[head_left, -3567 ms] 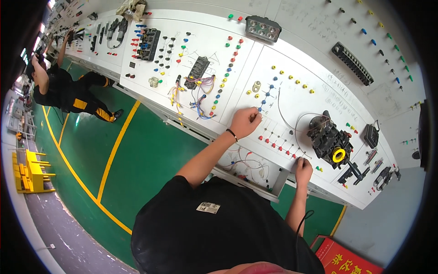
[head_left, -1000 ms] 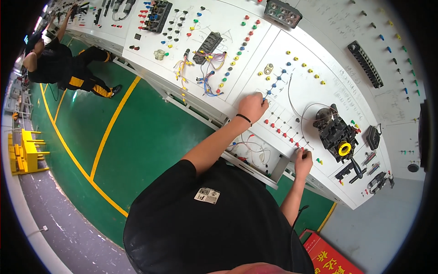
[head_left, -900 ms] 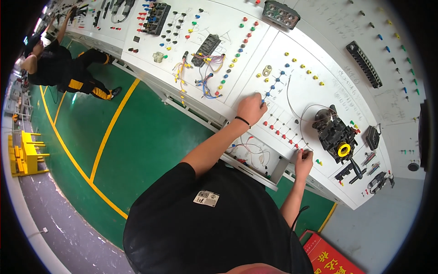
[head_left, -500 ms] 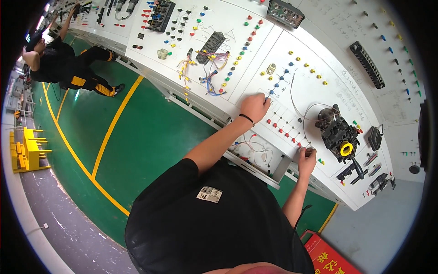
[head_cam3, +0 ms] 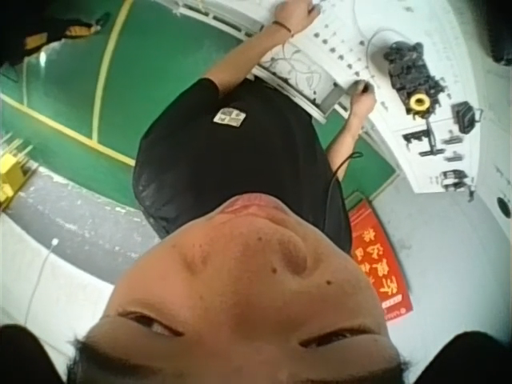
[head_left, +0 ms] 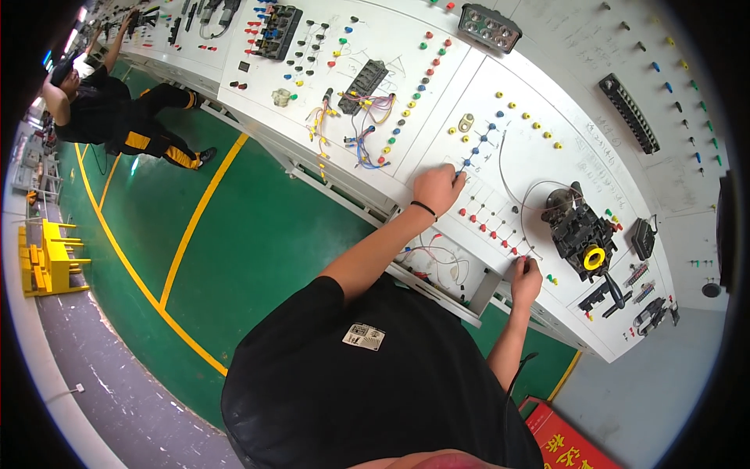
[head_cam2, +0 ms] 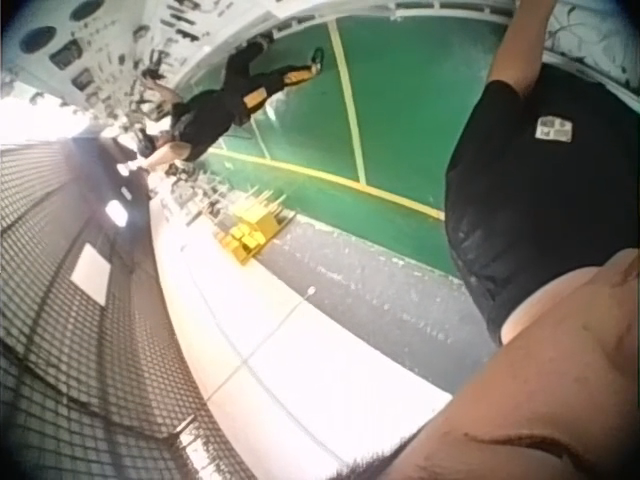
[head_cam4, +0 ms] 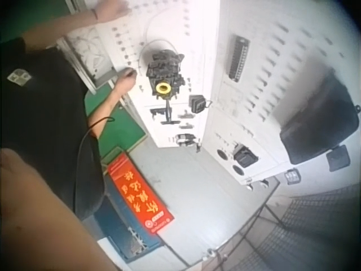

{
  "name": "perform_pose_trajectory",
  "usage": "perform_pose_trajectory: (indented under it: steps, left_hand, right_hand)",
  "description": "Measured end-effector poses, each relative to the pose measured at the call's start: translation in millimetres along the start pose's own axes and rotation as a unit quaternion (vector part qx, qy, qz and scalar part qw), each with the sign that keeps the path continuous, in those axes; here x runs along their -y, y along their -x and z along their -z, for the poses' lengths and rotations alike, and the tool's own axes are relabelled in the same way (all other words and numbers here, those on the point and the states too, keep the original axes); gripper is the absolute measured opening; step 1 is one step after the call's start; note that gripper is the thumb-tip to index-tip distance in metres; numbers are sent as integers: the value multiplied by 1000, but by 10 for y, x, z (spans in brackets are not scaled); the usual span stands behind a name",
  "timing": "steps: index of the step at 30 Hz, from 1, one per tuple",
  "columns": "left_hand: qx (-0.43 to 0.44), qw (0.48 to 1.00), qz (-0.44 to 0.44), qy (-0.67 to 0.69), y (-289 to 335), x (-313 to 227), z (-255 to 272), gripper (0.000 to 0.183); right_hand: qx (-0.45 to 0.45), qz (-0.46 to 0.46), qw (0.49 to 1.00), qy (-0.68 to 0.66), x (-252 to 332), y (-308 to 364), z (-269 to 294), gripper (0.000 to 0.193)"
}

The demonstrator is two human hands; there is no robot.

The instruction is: Connecting wires and assembling small electrical components on a diagnostic workbench.

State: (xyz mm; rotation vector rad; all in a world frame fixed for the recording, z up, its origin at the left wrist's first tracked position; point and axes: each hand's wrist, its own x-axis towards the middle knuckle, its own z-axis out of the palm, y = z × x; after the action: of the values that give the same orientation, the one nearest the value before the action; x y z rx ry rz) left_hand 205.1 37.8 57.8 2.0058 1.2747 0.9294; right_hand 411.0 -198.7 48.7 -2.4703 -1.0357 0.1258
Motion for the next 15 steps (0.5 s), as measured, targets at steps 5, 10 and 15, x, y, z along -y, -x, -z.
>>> perform_pose_trajectory:
  steps: [5,10,15]
  left_hand:
    - [0,1000,1,-8,12,24,-35,35]
    - [17,1000,1,-15,-20,23,-51,32]
    - [10,1000,-11,-20,-31,51,-70,31]
  right_hand:
    - [6,-8,1000,14,73,23,-3,33]
    - [-20,-4,1000,4,41,27,-60,35]
    - [-19,-17,999,33,52,-7,-68,37]
